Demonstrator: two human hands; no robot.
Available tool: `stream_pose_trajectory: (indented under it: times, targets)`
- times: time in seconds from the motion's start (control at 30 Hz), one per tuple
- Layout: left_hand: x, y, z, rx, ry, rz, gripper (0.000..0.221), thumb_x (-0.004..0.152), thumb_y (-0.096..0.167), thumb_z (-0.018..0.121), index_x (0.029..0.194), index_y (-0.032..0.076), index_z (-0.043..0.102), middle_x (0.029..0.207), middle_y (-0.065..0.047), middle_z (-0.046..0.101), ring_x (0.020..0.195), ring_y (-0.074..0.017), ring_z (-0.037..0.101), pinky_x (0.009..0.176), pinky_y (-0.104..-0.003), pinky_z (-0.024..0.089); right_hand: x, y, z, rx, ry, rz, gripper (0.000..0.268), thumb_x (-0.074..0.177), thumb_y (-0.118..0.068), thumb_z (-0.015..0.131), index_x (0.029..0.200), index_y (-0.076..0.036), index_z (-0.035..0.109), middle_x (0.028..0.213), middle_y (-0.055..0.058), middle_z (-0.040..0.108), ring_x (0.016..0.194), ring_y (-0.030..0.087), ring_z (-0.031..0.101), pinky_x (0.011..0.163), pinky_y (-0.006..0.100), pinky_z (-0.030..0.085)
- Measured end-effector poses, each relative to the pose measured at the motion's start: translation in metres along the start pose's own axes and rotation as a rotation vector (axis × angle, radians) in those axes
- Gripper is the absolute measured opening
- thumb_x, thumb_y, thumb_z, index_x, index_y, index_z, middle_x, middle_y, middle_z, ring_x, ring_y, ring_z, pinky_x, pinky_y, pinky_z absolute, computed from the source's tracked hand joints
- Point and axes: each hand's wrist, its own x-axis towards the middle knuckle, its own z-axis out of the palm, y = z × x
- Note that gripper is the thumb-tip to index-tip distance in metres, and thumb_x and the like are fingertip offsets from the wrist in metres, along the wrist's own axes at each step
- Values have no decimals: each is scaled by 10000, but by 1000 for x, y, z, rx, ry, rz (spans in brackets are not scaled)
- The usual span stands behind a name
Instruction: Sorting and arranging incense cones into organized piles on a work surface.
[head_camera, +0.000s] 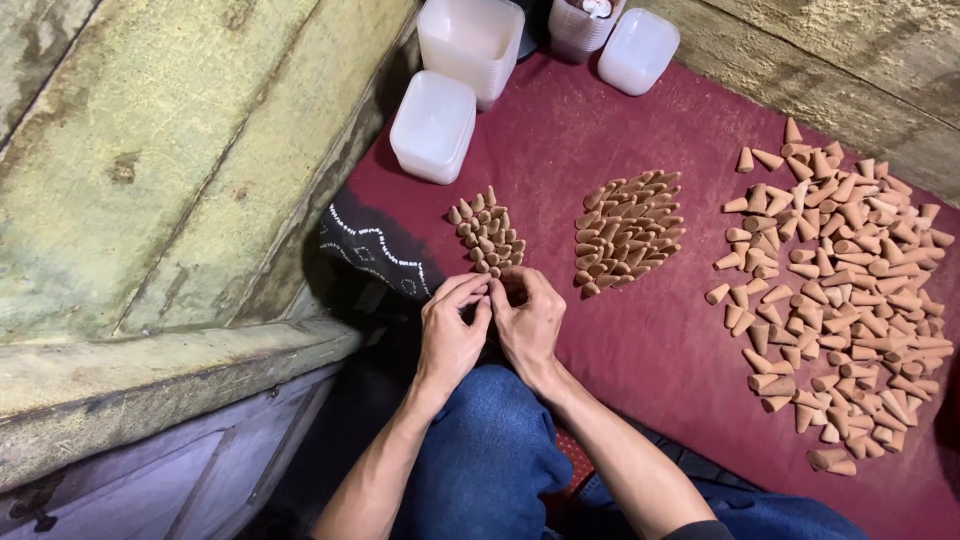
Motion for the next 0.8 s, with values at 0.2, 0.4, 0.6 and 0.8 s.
stream_pose_trajectory:
  times: [0.2,0.4,0.6,0.8]
  targets:
    - [1,2,-2,4,-24,-2,302,835,-55,689,1132,-51,745,1081,-221,702,913,-306,754,788,-312,654,-3,4,2,-25,27,-13,136,803,-89,860,899,-120,769,757,71,740,710,275,739,610,354,587]
    - [0,-4,-1,-9,-28,-15,321,821,-50,713,1139,-31,750,1096,-206,699,926,-297,754,804,-311,653,-3,-2,0,-6,52,-1,156,785,-110,886,888,-131,771,735,53,734,673,241,732,586,324,580]
    - [-1,-3,-1,-59,-26,-49,344,812,-44,734,1156,-41,733,1112,-225,680,952,-319,751,837,-341,650,-9,3,-20,36,32,30,185,756,-103,901,880,-116,764,736,55,735,662,214,733,582,321,583]
    - [-6,35,-7,-56,-47,-76,319,813,-1,769,1129,-32,744,1052,-208,690,930,-330,762,821,-355,654,4,-14,-108,-75,-38,45,195,752,-91,885,905,-136,774,758,68,734,685,256,731,601,348,570]
